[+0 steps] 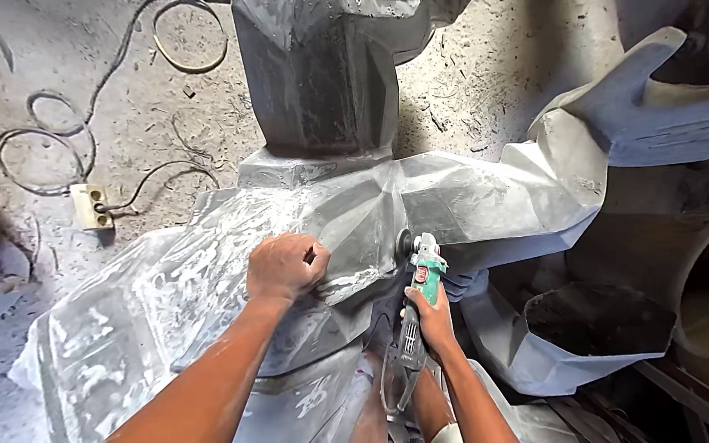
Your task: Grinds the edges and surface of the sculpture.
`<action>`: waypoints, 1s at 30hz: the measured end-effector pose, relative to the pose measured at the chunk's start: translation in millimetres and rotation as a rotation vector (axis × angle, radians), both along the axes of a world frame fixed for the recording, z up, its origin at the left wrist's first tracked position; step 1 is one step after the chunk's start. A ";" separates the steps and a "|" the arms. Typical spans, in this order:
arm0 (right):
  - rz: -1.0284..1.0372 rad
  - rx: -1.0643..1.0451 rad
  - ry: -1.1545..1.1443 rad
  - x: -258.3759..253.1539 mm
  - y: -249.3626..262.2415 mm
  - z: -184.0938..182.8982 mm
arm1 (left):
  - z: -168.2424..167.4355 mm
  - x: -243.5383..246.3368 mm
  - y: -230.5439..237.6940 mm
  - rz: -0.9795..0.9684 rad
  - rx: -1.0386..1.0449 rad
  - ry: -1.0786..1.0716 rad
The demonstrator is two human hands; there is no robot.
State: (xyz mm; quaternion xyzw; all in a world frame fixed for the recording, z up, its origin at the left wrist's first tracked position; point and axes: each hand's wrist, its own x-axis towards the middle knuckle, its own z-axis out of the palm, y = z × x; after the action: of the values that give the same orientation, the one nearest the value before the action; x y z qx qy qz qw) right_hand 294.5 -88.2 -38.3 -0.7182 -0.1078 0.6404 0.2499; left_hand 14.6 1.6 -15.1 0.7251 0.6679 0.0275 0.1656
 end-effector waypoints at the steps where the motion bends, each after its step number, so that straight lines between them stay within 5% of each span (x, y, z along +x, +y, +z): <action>1: -0.003 0.005 0.005 -1.3 0.6 -0.8 | -0.7 -0.4 0.1 -0.002 0.005 -0.003; 6: -0.023 0.002 0.032 7.5 -27.4 7.1 | -3.0 -1.2 -0.2 0.005 0.022 -0.018; 11: 0.234 0.064 -0.080 50.1 -46.5 25.7 | -1.6 -1.2 0.3 0.021 0.011 -0.011; 20: 1.224 0.230 -1.036 83.2 18.6 60.3 | -0.9 -3.2 1.0 0.064 -0.015 -0.055; 24: 1.422 0.223 -1.176 73.4 24.0 53.0 | 3.8 -6.2 -1.6 0.124 0.037 -0.189; 30: 1.452 0.266 -1.297 49.1 7.8 33.0 | 3.0 -24.5 -15.9 0.249 0.127 -0.368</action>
State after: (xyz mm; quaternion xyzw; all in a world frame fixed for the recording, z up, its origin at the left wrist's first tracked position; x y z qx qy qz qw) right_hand 343.6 -80.4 -5.3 -0.6558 -0.7106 0.1027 -0.2333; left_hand -9.9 -14.3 -12.1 0.6287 0.7078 0.2216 0.2338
